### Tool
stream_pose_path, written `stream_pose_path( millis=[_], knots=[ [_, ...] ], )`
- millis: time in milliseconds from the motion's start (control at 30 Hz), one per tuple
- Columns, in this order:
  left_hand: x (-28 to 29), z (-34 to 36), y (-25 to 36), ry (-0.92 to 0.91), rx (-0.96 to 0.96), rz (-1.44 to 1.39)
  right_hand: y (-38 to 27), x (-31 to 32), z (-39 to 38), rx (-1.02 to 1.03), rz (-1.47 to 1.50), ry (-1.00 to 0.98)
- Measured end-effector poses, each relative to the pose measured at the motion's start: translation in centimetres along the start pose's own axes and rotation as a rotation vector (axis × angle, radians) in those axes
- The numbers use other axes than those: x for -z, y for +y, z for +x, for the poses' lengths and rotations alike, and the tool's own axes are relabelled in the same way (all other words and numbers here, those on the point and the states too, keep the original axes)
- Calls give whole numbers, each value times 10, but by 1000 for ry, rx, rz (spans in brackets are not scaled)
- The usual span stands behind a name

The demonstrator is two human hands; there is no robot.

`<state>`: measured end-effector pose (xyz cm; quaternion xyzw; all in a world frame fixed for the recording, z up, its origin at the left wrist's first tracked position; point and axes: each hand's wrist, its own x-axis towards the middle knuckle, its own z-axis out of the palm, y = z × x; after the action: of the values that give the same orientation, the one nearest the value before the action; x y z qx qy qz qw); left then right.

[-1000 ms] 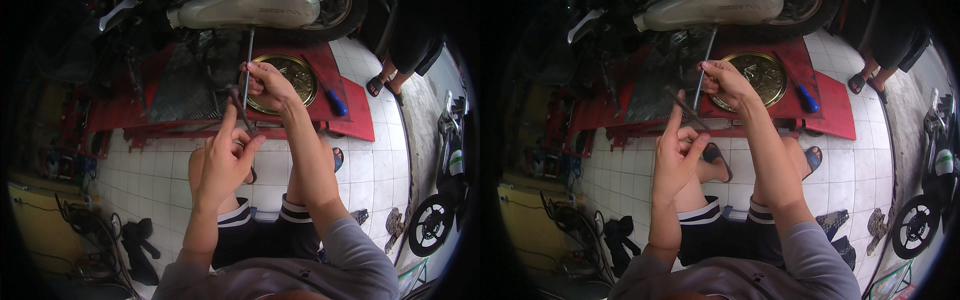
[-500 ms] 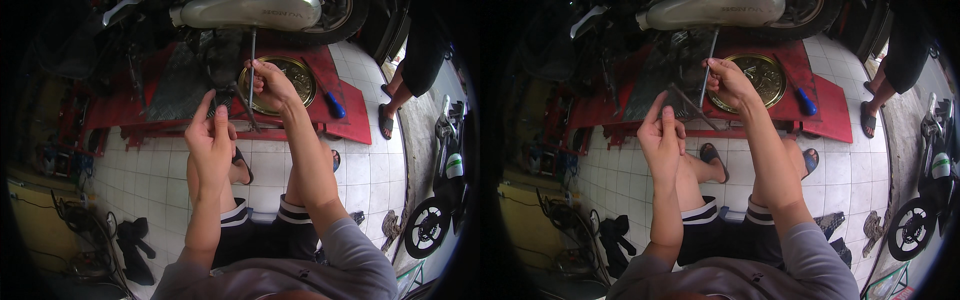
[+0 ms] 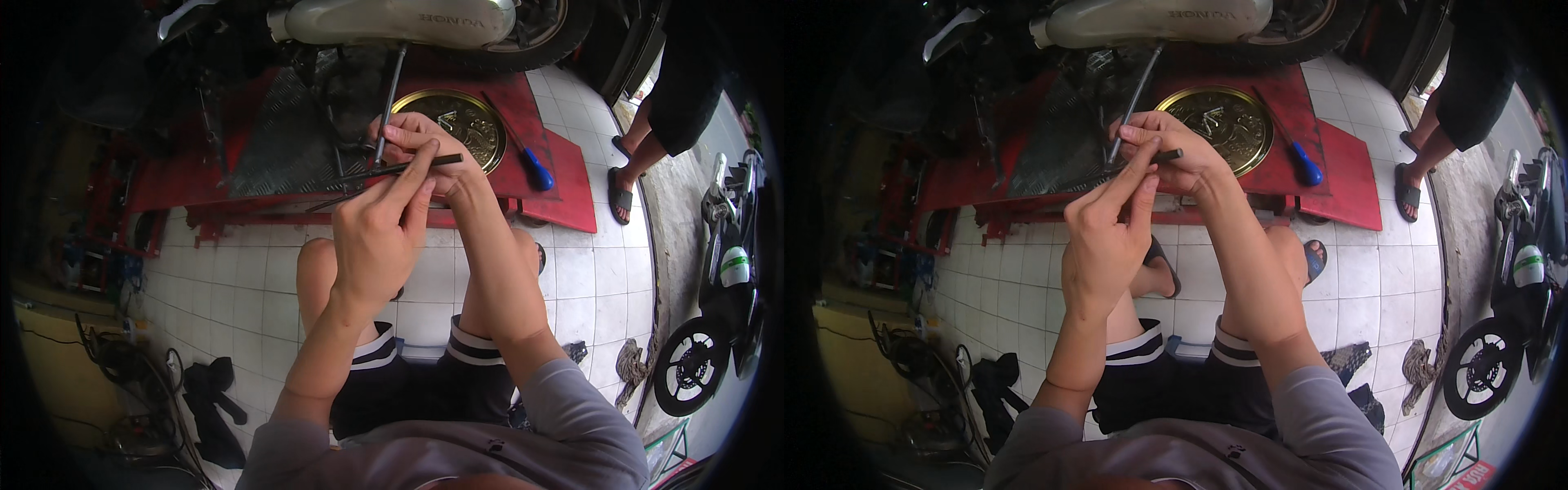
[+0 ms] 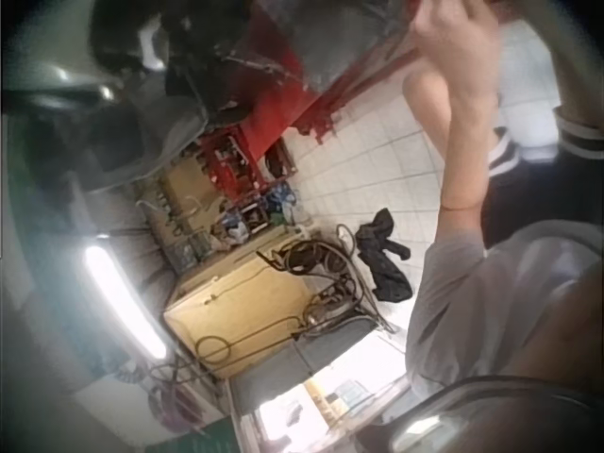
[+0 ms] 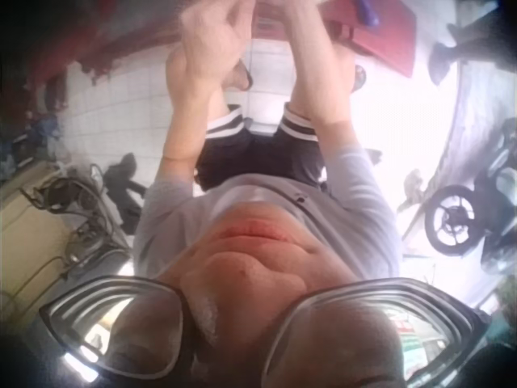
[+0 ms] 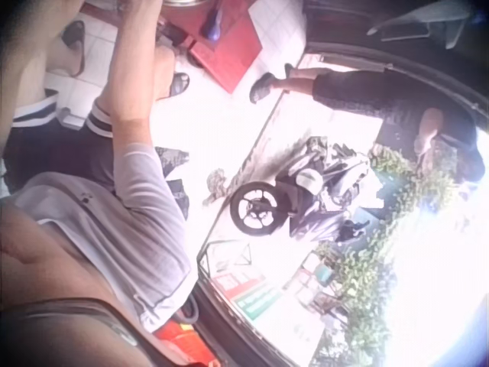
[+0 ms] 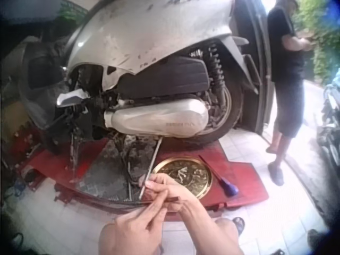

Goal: The person sits on a low stool and uses a T-handle wrench to loosen and tighten bolts on the underside of a motorcycle. The person repeatedly adjusts the wrench and works on the engine area while a second person stands nearby.

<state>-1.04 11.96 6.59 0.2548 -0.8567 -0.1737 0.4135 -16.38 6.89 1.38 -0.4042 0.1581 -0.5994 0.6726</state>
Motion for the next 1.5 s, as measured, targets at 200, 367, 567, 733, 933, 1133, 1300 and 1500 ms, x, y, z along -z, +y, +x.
stream_pose_path(
  millis=[200,367,567,733,933,1133,1300,1500],
  knots=[
    [18,-11,-8,-27,470,56,4,8,2,0,-34,69],
    [20,-5,10,-400,179,-269,8,15,8,-26,-84,27],
    [24,-10,-6,-273,484,-9,8,16,8,32,28,25],
    [17,-11,4,-299,298,-190,9,20,9,16,-23,138],
    [21,-10,-20,-427,650,68,-1,22,4,123,136,58],
    [10,-4,-3,-200,256,-480,9,18,9,54,8,211],
    [-9,-20,-7,-537,438,-359,14,28,11,106,156,101],
    [13,-10,-31,-168,522,-540,-1,31,4,154,248,79]
  ],
)
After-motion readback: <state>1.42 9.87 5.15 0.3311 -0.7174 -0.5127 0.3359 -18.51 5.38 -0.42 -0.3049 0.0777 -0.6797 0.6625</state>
